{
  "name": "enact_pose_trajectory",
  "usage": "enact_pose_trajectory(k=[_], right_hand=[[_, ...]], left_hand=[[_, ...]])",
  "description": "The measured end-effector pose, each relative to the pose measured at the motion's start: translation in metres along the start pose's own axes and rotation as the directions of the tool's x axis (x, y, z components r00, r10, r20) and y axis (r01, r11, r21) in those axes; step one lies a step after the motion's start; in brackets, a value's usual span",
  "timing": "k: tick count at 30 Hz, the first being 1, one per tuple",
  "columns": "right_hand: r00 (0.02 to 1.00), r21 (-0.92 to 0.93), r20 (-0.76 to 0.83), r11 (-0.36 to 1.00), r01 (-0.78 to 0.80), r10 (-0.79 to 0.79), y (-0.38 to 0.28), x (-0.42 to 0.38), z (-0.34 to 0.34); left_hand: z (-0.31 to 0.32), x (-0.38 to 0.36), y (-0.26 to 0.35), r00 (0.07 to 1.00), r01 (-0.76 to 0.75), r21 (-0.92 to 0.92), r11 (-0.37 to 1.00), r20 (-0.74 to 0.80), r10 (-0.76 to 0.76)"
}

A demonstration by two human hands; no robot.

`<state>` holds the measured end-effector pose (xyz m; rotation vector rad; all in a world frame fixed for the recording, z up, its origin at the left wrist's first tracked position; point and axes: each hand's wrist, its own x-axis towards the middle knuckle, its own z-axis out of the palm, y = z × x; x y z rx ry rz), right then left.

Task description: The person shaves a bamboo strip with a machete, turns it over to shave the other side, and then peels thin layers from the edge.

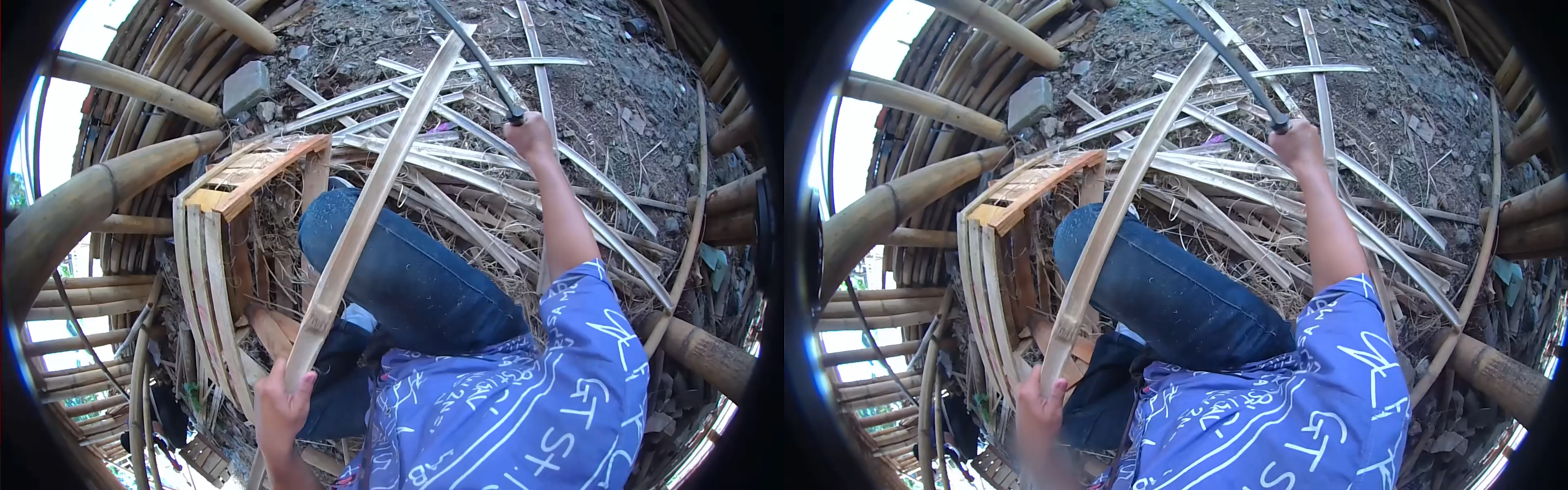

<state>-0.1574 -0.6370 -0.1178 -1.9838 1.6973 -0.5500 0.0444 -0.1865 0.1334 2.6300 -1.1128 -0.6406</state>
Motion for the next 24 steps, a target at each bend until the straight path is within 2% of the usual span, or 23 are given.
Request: enact_pose_trajectory(k=[2, 3, 4, 6, 8, 10, 12, 13, 14, 15, 17, 18, 19, 21, 24], right_hand=[[0.987, -0.013, 0.023, 0.987, -0.161, 0.161, 0.008, 0.008, -0.010], [0.984, 0.024, 0.054, 0.984, -0.174, 0.173, 0.020, 0.015, -0.009], [0.966, 0.044, 0.066, 0.966, -0.255, 0.252, 0.032, 0.019, -0.008], [0.942, 0.005, 0.049, 0.943, -0.333, 0.332, 0.077, 0.037, 0.011], [0.964, 0.068, -0.060, 0.965, -0.254, 0.258, 0.091, 0.019, 0.013], [0.986, 0.186, 0.002, 0.969, -0.162, 0.165, 0.089, -0.002, 0.002], [0.993, 0.252, -0.029, 0.962, -0.107, 0.118, 0.077, -0.018, -0.001], [0.988, 0.308, 0.025, 0.939, -0.152, 0.152, 0.070, -0.021, -0.003], [0.980, 0.354, 0.079, 0.913, -0.200, 0.184, 0.059, -0.025, -0.006], [0.973, 0.433, 0.142, 0.873, -0.225, 0.180, 0.031, -0.034, -0.020], [0.973, 0.546, 0.204, 0.813, -0.203, 0.106, 0.007, -0.033, -0.029], [0.972, 0.592, 0.225, 0.784, -0.188, 0.063, -0.003, -0.029, -0.033], [0.971, 0.628, 0.240, 0.761, -0.163, 0.010, -0.022, -0.031, -0.045], [0.971, 0.674, 0.232, 0.730, -0.113, -0.064, -0.053, -0.035, -0.067], [0.970, 0.709, 0.193, 0.705, -0.033, -0.148, -0.078, -0.043, -0.085]], left_hand=[[-0.005, -0.013, -0.017, 1.000, -0.021, 0.000, 1.000, -0.013, 0.021], [-0.011, -0.020, -0.017, 0.998, 0.068, -0.046, 0.997, 0.015, -0.067], [-0.010, -0.033, -0.030, 0.996, 0.084, -0.043, 0.996, 0.020, -0.083], [-0.005, -0.052, -0.067, 0.980, 0.103, -0.148, 0.984, -0.152, -0.126], [-0.015, -0.067, -0.079, 0.966, 0.193, -0.137, 0.972, -0.145, -0.212], [-0.022, -0.079, -0.080, 0.960, 0.221, -0.093, 0.971, -0.152, -0.234], [-0.042, -0.065, -0.063, 0.968, 0.210, -0.098, 0.973, -0.116, -0.221], [-0.045, -0.058, -0.061, 0.972, 0.135, -0.052, 0.989, -0.186, -0.143], [-0.050, -0.049, -0.061, 0.971, 0.169, -0.055, 0.984, -0.160, -0.176], [-0.055, -0.036, -0.059, 0.981, 0.115, 0.075, 0.990, -0.165, -0.102], [-0.063, -0.005, -0.052, 0.982, 0.177, -0.166, 0.970, -0.043, -0.186], [-0.066, 0.012, -0.047, 0.995, 0.032, -0.035, 0.999, -0.093, -0.035], [-0.075, 0.029, -0.034, 0.995, 0.095, -0.085, 0.992, 0.010, -0.095], [-0.085, 0.058, -0.026, 0.997, 0.042, -0.004, 0.999, 0.072, -0.041], [-0.094, 0.090, -0.020, 0.996, 0.036, 0.015, 0.999, 0.087, -0.038]])
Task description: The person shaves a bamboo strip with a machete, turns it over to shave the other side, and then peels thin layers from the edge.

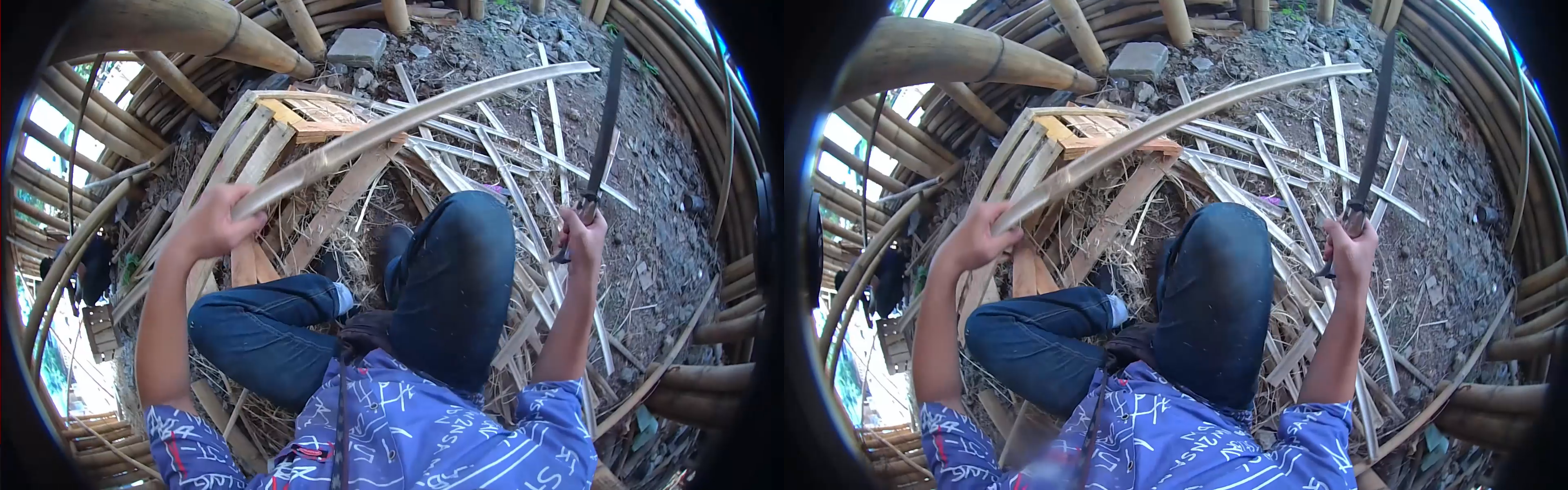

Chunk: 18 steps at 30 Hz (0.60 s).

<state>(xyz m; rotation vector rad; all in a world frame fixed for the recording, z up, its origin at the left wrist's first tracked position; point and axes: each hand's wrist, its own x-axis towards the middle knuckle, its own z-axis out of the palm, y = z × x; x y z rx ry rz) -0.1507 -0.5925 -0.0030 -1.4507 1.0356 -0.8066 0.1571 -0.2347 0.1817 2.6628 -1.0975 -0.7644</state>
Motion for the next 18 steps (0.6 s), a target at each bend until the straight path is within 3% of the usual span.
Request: enact_pose_trajectory(k=[2, 4, 6, 8, 18], right_hand=[[1.000, 0.114, -0.020, 0.993, 0.015, -0.013, -0.014, -0.010, 0.005], [0.998, 0.126, -0.055, 0.992, 0.032, -0.026, -0.016, -0.011, 0.010], [0.998, 0.197, -0.043, 0.980, 0.041, -0.033, -0.020, -0.010, 0.023], [0.997, 0.262, -0.069, 0.964, 0.036, -0.018, -0.025, -0.010, 0.039], [0.993, 0.453, 0.118, 0.891, -0.034, -0.022, -0.090, 0.007, 0.125]], left_hand=[[0.000, 0.014, -0.007, 0.995, -0.091, -0.112, 0.989, -0.040, 0.087], [-0.003, 0.019, -0.007, 0.993, -0.070, -0.051, 0.996, -0.103, 0.064], [-0.012, 0.028, -0.011, 0.974, -0.139, 0.052, 0.989, -0.175, 0.146], [-0.020, 0.037, -0.005, 0.978, -0.117, 0.010, 0.993, -0.173, 0.117], [-0.026, 0.115, -0.025, 0.933, -0.209, 0.069, 0.975, -0.286, 0.220]])
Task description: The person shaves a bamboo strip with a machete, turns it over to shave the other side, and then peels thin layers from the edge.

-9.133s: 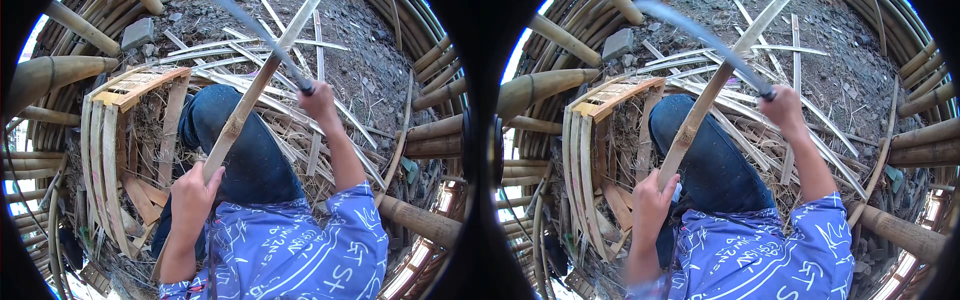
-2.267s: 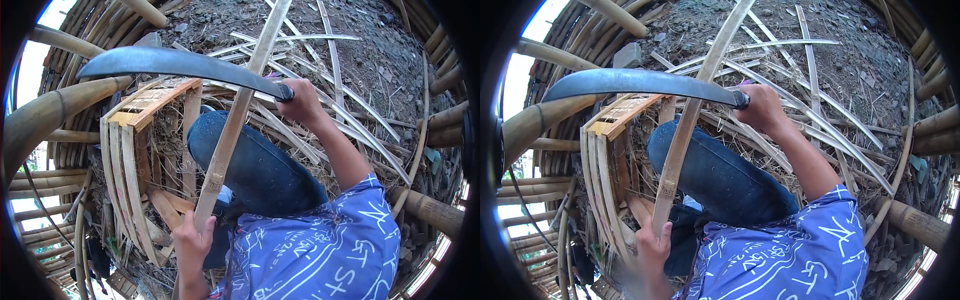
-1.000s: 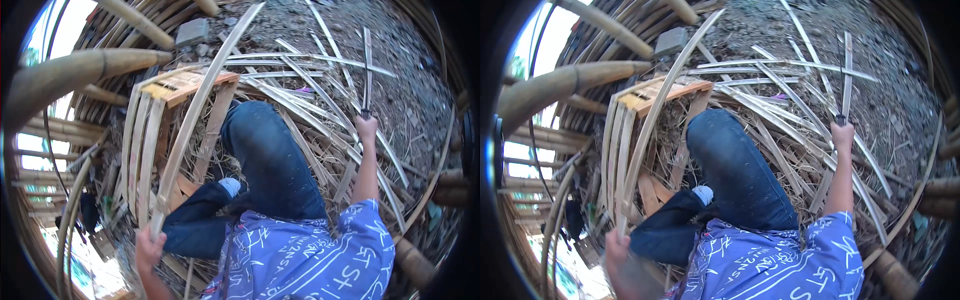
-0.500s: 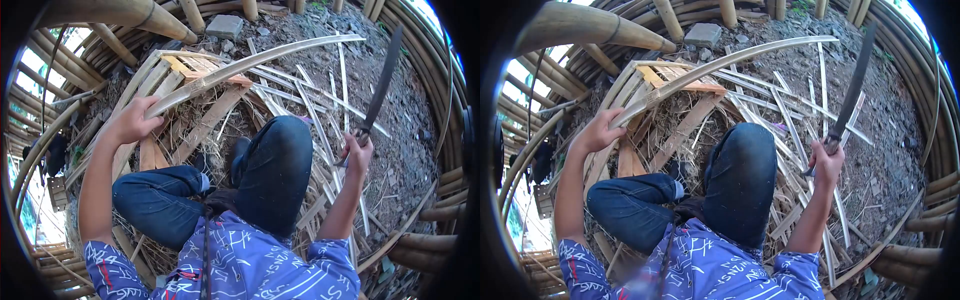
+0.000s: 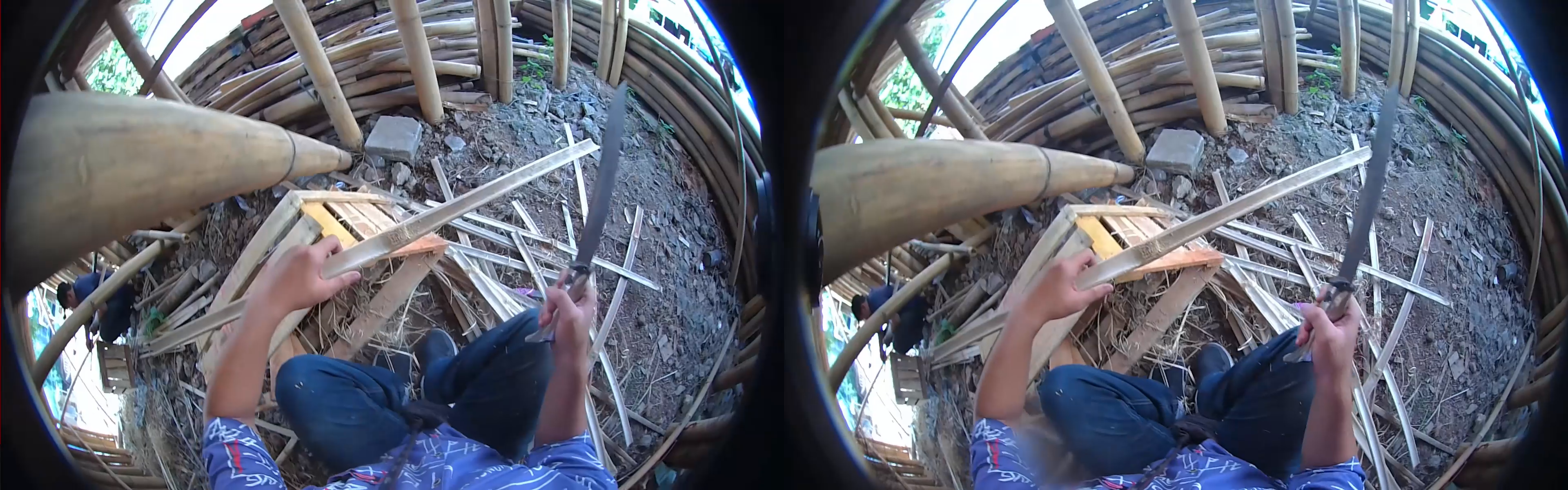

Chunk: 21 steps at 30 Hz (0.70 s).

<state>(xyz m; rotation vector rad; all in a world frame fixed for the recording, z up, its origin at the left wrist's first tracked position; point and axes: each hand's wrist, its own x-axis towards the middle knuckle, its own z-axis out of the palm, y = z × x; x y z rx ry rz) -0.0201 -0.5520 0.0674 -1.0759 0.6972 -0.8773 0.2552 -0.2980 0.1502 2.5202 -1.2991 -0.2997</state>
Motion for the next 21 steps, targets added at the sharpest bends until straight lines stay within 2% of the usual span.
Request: enact_pose_trajectory(k=[2, 4, 6, 8, 9, 10, 11, 12, 14, 15, 16, 18, 20, 21], right_hand=[[0.991, 0.049, 0.127, 0.998, -0.041, 0.034, 0.004, 0.012, 0.018], [0.986, 0.073, 0.155, 0.994, -0.078, 0.066, 0.016, 0.021, 0.026], [0.950, 0.206, 0.241, 0.946, -0.250, 0.199, 0.028, 0.028, 0.030], [0.879, 0.320, 0.393, 0.857, -0.405, 0.269, 0.042, 0.031, 0.014], [0.835, 0.456, 0.477, 0.735, -0.501, 0.273, 0.046, 0.031, 0.007], [0.790, 0.564, 0.557, 0.582, -0.586, 0.255, 0.047, 0.031, 0.005], [0.746, 0.645, 0.644, 0.406, -0.648, 0.168, 0.045, 0.031, 0.007], [0.753, 0.709, 0.651, 0.276, -0.649, 0.095, 0.039, 0.028, 0.011], [0.740, 0.710, 0.673, 0.279, -0.647, 0.002, 0.033, 0.028, 0.006], [0.732, 0.698, 0.679, 0.357, -0.620, -0.057, 0.035, 0.031, 0.002], [0.725, 0.688, 0.687, 0.359, -0.631, -0.044, 0.037, 0.031, 0.000], [0.732, 0.660, 0.669, 0.554, -0.507, -0.127, 0.039, 0.029, -0.003], [0.722, 0.649, 0.679, 0.570, -0.504, -0.136, 0.040, 0.026, -0.010], [0.746, 0.684, 0.653, 0.522, -0.510, -0.127, 0.041, 0.021, -0.018]], left_hand=[[0.005, 0.013, -0.002, 0.999, -0.036, -0.026, 0.999, -0.023, 0.035], [0.008, 0.019, 0.002, 0.996, -0.051, 0.062, 0.997, -0.071, 0.055], [0.015, 0.025, 0.000, 0.993, -0.046, 0.029, 0.999, -0.110, 0.049], [0.026, 0.025, -0.010, 0.975, -0.110, 0.032, 0.993, -0.190, 0.115], [0.030, 0.024, -0.018, 0.961, -0.144, 0.140, 0.980, -0.217, 0.172], [0.031, 0.023, -0.022, 0.966, -0.121, 0.127, 0.985, -0.214, 0.146], [0.033, 0.021, -0.025, 0.963, -0.123, 0.175, 0.977, -0.218, 0.160], [0.035, 0.019, -0.026, 0.960, -0.124, 0.223, 0.967, -0.221, 0.174], [0.036, 0.017, -0.026, 0.954, -0.108, 0.256, 0.961, -0.244, 0.172], [0.037, 0.016, -0.026, 0.955, -0.097, 0.276, 0.956, -0.244, 0.167], [0.037, 0.015, -0.026, 0.956, -0.091, 0.295, 0.951, -0.240, 0.166], [0.037, 0.011, -0.026, 0.964, -0.061, 0.247, 0.967, -0.238, 0.122], [0.031, 0.007, -0.025, 0.958, -0.061, 0.262, 0.963, -0.257, 0.130], [0.029, 0.006, -0.025, 0.957, -0.069, 0.256, 0.964, -0.255, 0.136]])
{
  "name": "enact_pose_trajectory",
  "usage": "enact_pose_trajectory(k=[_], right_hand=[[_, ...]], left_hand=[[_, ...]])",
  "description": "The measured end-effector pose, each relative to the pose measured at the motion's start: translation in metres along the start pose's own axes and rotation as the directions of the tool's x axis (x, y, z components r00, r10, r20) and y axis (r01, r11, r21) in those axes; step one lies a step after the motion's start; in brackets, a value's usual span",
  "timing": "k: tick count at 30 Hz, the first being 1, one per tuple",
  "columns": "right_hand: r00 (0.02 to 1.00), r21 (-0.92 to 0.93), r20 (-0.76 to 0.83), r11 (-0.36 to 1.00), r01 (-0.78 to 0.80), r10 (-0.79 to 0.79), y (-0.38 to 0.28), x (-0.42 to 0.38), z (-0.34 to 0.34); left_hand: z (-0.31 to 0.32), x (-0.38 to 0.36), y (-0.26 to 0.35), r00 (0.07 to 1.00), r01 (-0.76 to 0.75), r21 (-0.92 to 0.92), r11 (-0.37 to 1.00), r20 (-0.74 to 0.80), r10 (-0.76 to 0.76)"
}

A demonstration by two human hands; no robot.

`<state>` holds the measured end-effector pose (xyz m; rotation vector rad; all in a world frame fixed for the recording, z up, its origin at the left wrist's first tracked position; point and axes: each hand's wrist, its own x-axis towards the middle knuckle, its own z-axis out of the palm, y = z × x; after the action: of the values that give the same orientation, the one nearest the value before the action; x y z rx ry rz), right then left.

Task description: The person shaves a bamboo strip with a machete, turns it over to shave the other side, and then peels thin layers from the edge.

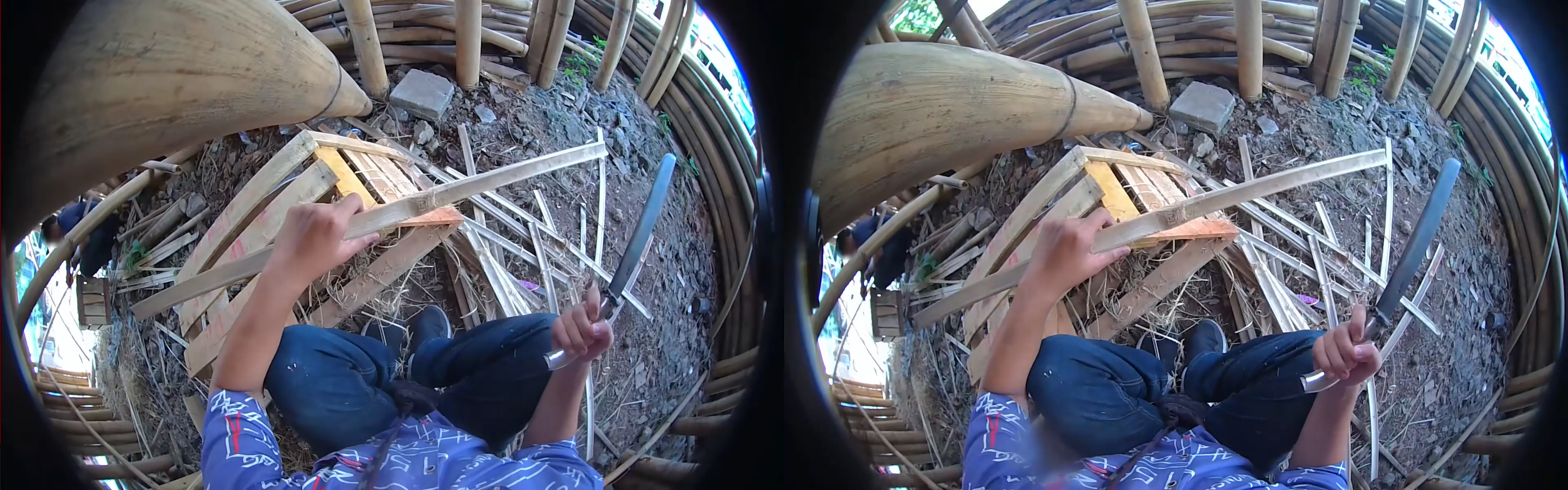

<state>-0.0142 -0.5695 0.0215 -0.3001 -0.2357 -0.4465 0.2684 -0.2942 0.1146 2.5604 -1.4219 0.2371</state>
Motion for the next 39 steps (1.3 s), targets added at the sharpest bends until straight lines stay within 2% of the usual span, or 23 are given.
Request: enact_pose_trajectory(k=[2, 3, 5, 7, 9, 11, 13, 15, 17, 18, 19, 20, 21, 23, 25, 28, 29, 33, 36, 39], right_hand=[[1.000, 0.126, -0.025, 0.992, 0.001, 0.002, -0.011, -0.012, -0.003], [1.000, 0.122, -0.022, 0.993, 0.001, 0.001, -0.016, -0.013, -0.005], [0.996, 0.358, -0.052, 0.930, 0.081, -0.066, -0.019, -0.018, -0.005], [0.991, 0.394, -0.091, 0.911, 0.123, -0.094, -0.026, -0.011, -0.008], [0.980, 0.382, -0.123, 0.904, 0.193, -0.158, -0.029, 0.001, -0.005], [0.970, 0.238, -0.201, 0.954, 0.184, -0.137, -0.040, 0.005, -0.018], [0.956, 0.178, -0.276, 0.972, 0.156, -0.103, -0.050, 0.001, -0.041], [0.898, -0.030, -0.417, 0.989, 0.144, -0.144, -0.063, -0.009, -0.089], [0.951, 0.170, -0.299, 0.977, 0.130, -0.075, -0.060, -0.017, -0.093], [0.943, 0.270, -0.320, 0.945, 0.184, -0.092, -0.058, -0.019, -0.083], [0.934, 0.373, -0.342, 0.898, 0.235, -0.102, -0.055, -0.021, -0.070], [0.947, 0.417, -0.295, 0.875, 0.246, -0.126, -0.052, -0.020, -0.063], [0.947, 0.417, -0.293, 0.873, 0.252, -0.133, -0.051, -0.020, -0.056], [0.923, 0.314, -0.315, 0.893, 0.322, -0.221, -0.050, -0.019, -0.042], [0.952, 0.297, -0.196, 0.911, 0.288, -0.237, -0.042, -0.025, -0.021], [0.958, 0.193, -0.231, 0.957, 0.217, -0.171, -0.020, -0.048, 0.015], [0.970, 0.152, -0.214, 0.977, 0.150, -0.115, -0.013, -0.060, 0.021], [0.960, -0.128, -0.275, 0.987, -0.098, 0.059, 0.001, -0.103, 0.033], [0.920, -0.330, -0.382, 0.916, -0.228, 0.092, 0.001, -0.106, 0.041], [0.884, -0.271, -0.466, 0.943, -0.191, 0.045, -0.008, -0.088, 0.042]], left_hand=[[-0.005, -0.003, 0.002, 0.998, 0.058, -0.058, 0.997, -0.009, -0.059], [-0.007, -0.002, 0.002, 0.998, 0.057, -0.060, 0.997, -0.014, -0.058], [-0.011, -0.004, 0.003, 0.999, 0.000, -0.042, 0.999, -0.043, -0.002], [-0.014, -0.004, 0.007, 0.998, -0.005, -0.043, 0.999, -0.058, 0.003], [-0.017, -0.005, 0.013, 0.998, -0.017, -0.052, 0.998, -0.062, 0.013], [-0.019, -0.004, 0.018, 0.995, -0.023, -0.031, 0.999, -0.099, 0.020], [-0.016, -0.007, 0.017, 0.989, -0.063, -0.059, 0.996, -0.138, 0.054], [-0.017, -0.010, 0.025, 0.993, -0.017, -0.052, 0.998, -0.119, 0.010], [-0.017, -0.011, 0.029, 0.993, -0.038, -0.085, 0.996, -0.112, 0.028], [-0.017, -0.010, 0.030, 0.994, -0.050, -0.096, 0.994, -0.104, 0.040], [-0.019, -0.011, 0.032, 0.999, 0.011, -0.104, 0.995, -0.038, -0.015], [-0.021, -0.012, 0.032, 0.997, 0.073, -0.103, 0.992, 0.018, -0.071], [-0.022, -0.012, 0.032, 0.998, 0.065, -0.102, 0.993, 0.016, -0.063], [-0.020, -0.012, 0.032, 0.999, -0.016, -0.065, 0.998, -0.044, 0.013], [-0.022, -0.014, 0.032, 1.000, 0.006, -0.058, 0.998, -0.028, -0.007], [-0.024, -0.017, 0.033, 0.999, 0.036, -0.053, 0.998, 0.000, -0.036], [-0.024, -0.016, 0.035, 0.999, 0.050, -0.060, 0.997, 0.001, -0.050], [-0.021, -0.014, 0.036, 0.998, 0.054, -0.054, 0.997, 0.017, -0.053], [-0.016, -0.016, 0.036, 1.000, 0.015, -0.041, 0.999, 0.019, -0.014], [-0.014, -0.016, 0.039, 0.999, -0.036, -0.014, 0.999, -0.023, 0.036]])
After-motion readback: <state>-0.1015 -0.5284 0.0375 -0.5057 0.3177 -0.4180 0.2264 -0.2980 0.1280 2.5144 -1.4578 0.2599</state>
